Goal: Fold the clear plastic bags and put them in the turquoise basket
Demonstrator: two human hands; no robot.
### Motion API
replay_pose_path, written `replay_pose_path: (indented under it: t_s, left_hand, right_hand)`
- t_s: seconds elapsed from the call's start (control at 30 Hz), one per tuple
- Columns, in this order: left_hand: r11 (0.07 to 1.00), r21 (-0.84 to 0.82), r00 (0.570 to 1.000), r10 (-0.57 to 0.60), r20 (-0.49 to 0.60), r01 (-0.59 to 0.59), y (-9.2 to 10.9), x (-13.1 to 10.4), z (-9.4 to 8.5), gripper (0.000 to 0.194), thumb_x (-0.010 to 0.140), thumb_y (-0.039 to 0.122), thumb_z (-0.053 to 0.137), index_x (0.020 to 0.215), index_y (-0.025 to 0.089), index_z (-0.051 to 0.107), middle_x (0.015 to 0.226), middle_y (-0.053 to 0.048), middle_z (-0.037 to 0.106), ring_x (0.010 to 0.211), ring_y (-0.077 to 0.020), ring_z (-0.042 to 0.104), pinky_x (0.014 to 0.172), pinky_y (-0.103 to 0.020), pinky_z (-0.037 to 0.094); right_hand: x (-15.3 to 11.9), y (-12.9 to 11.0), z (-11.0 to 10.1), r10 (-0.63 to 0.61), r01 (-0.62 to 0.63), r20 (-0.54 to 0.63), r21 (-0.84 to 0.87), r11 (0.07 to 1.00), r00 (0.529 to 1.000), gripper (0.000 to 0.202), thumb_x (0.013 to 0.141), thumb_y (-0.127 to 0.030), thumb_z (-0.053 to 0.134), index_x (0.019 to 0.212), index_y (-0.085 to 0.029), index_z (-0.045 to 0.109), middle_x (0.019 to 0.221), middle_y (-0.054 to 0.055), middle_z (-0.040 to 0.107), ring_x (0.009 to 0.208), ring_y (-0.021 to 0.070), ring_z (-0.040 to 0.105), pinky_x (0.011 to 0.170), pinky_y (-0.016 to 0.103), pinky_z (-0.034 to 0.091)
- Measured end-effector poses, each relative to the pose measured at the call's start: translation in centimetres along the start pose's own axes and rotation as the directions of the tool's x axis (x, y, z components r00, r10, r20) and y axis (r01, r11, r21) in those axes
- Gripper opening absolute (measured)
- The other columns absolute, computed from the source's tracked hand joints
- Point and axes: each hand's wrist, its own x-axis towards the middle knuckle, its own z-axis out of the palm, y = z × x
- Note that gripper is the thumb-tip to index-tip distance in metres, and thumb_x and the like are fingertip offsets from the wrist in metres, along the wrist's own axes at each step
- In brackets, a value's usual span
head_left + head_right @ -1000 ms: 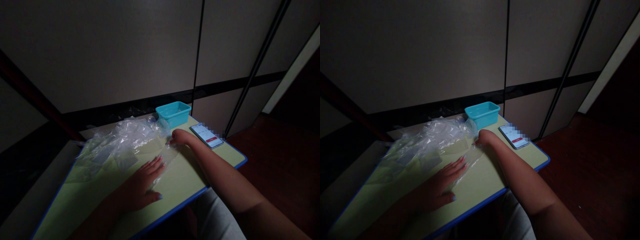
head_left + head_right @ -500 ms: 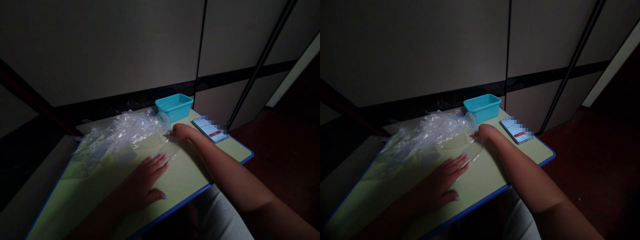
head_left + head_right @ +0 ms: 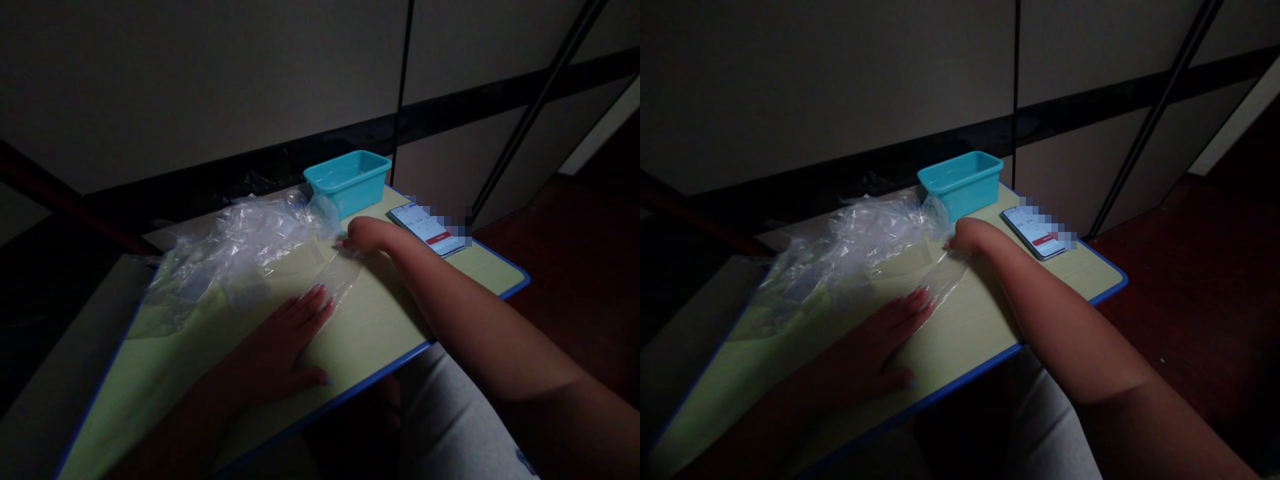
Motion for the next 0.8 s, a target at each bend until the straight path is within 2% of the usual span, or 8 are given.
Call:
replay_pose_path:
  t_s: [0.1,0.23,0.33,0.47,0.63,0.7,0.8]
  left_hand:
    - [1.0,0.004,1.0,0.006,-0.003,-0.006,-0.1,0.1,0.0,0.084,0.081,0.064,0.042,0.144,0.023,0.006,0.151,-0.009,0.004,0.136,-0.0289,0.01,0.109,-0.045,0.015]
    - [1.0,-0.003,1.0,0.016,-0.021,-0.016,-0.3,0.2,0.0,0.084,0.081,0.063,0.043,0.144,0.023,0.007,0.151,-0.009,0.007,0.136,-0.03,0.012,0.109,-0.046,0.017]
    - [1.0,-0.014,0.999,0.022,-0.026,-0.022,-0.3,0.1,0.0,0.083,0.08,0.064,0.043,0.144,0.023,0.008,0.151,-0.008,0.008,0.136,-0.0304,0.013,0.108,-0.046,0.017]
    - [0.999,-0.031,0.999,0.012,-0.04,-0.013,-0.3,0.0,0.0,0.082,0.08,0.064,0.044,0.144,0.024,0.01,0.15,-0.009,0.01,0.135,-0.0304,0.015,0.108,-0.047,0.019]
    - [1.0,-0.029,1.0,0.004,-0.031,-0.005,-0.3,0.0,-0.1,0.08,0.081,0.062,0.044,0.143,0.023,0.012,0.15,-0.009,0.011,0.136,-0.0294,0.014,0.108,-0.048,0.02]
    - [1.0,-0.026,0.999,-0.015,-0.035,0.014,-0.4,0.1,-0.1,0.078,0.082,0.061,0.044,0.143,0.023,0.014,0.15,-0.009,0.011,0.136,-0.0291,0.013,0.108,-0.048,0.019]
    - [0.999,-0.037,0.998,-0.04,-0.039,0.039,-0.6,0.1,0.0,0.078,0.082,0.06,0.045,0.143,0.024,0.014,0.15,-0.009,0.011,0.136,-0.0286,0.012,0.108,-0.049,0.017]
  right_hand:
    - [-0.1,0.2,-0.1,-0.026,0.025,0.032,0.038,0.999,0.999,0.044,0.079,-0.046,0.055,0.084,-0.005,0.07,0.078,0.017,0.067,0.073,0.0216,0.062,0.063,0.026,0.044]
    - [-0.3,0.2,-0.3,-0.072,0.059,0.074,0.169,0.984,0.995,0.039,0.075,-0.045,0.061,0.077,-0.006,0.069,0.065,0.011,0.064,0.059,0.0182,0.06,0.055,0.025,0.044]
    - [-0.5,0.1,-0.3,-0.025,0.0,0.07,0.337,0.941,0.997,0.029,0.075,-0.036,0.063,0.079,-0.008,0.067,0.061,0.008,0.062,0.052,0.0155,0.058,0.05,0.024,0.045]
    - [-0.5,0.0,0.0,0.04,-0.108,0.123,0.613,0.783,0.992,0.022,0.076,-0.03,0.063,0.078,-0.008,0.062,0.062,0.007,0.062,0.047,0.0121,0.055,0.045,0.022,0.046]
    - [-0.4,0.2,0.3,-0.035,-0.136,0.189,0.814,0.564,0.981,0.022,0.082,-0.029,0.056,0.074,-0.009,0.059,0.067,0.008,0.065,0.051,0.0105,0.058,0.049,0.02,0.048]
    - [-0.2,0.3,0.4,-0.024,-0.146,0.19,0.823,0.549,0.981,0.026,0.083,-0.032,0.054,0.072,-0.009,0.059,0.066,0.008,0.066,0.051,0.0109,0.059,0.048,0.02,0.048]
    - [0.3,0.5,0.7,0.042,-0.157,0.167,0.779,0.608,0.985,0.025,0.082,-0.032,0.056,0.071,-0.011,0.059,0.057,0.005,0.064,0.046,0.0113,0.057,0.043,0.019,0.045]
